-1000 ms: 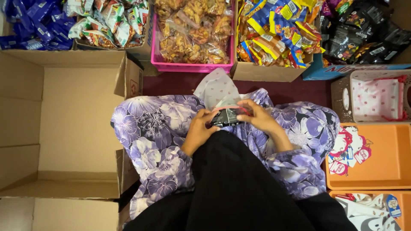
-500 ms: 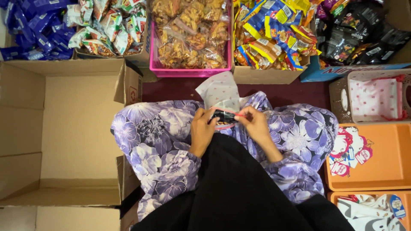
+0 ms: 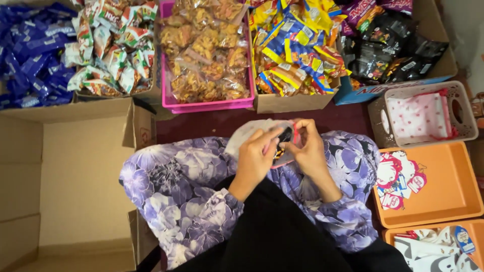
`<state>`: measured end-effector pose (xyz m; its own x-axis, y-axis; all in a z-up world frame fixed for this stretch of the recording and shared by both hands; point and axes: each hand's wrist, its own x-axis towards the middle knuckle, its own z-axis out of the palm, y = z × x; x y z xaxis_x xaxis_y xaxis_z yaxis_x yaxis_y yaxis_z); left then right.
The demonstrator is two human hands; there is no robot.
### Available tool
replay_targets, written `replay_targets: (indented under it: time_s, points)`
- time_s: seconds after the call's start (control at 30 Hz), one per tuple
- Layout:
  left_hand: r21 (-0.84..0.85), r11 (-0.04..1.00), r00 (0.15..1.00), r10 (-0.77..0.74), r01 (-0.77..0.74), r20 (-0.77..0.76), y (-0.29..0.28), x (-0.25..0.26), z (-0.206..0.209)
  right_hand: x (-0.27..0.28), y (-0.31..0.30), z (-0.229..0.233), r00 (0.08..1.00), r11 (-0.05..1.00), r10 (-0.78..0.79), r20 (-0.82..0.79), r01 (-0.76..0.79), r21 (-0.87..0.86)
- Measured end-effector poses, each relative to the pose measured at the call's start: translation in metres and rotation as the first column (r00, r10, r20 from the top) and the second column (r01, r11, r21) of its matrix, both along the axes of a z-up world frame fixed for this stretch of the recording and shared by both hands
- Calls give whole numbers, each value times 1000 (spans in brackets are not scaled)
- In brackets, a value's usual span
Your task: The person sits on the floor and packs various snack items into small plastic bags. They select items from nearby boxes and trays, place them into bags, and tie the bags with red twist ties. The process is repeated multiple times with different snack types.
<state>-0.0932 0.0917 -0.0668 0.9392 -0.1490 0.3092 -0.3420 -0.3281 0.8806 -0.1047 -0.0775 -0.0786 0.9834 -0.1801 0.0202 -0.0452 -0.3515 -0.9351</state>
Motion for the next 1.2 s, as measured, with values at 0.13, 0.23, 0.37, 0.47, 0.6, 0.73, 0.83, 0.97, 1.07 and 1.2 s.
replay_targets:
  time_s: [0.13, 0.23, 0.37, 0.47, 0.6, 0.73, 0.83, 0.97, 1.07, 1.2]
  points:
    - [113, 989, 994, -103, 101, 20, -4, -2, 19, 11, -18, -25, 997, 995, -80, 19, 81, -52]
    - [-14, 1000, 942, 0, -6, -337, 3, 11, 46, 24, -35, -18, 998, 998, 66, -21, -67, -2]
    - [332, 912, 969, -209, 241, -128, 0, 56, 18, 59, -64, 36, 982, 981, 187, -12, -187, 48]
    - [323, 892, 942, -256, 316, -215, -18, 81, 3, 107, -104, 17, 990, 993, 118, 74, -118, 1]
    - [333, 876, 930, -281, 349, -235, -43, 111, -19, 161, -122, -12, 979, 877, 77, 190, 25, -479]
    - [344, 860, 918, -296, 377, -264, -57, 127, -33, 193, -127, -37, 917, 657, 336, 216, -63, -752]
    - [356, 837, 899, -317, 415, -302, -57, 130, -35, 203, -129, -44, 908, 552, 384, 170, -78, -830]
    - [363, 824, 885, -316, 435, -343, -52, 125, -33, 206, -131, -38, 939, 577, 337, 70, -147, -804]
    - [363, 818, 876, -314, 446, -367, -47, 119, -29, 193, -125, -17, 943, 706, 297, 148, -112, -700]
    - [339, 827, 870, -317, 448, -377, -37, 109, -10, 156, -105, 28, 943, 949, 142, 301, -43, -312]
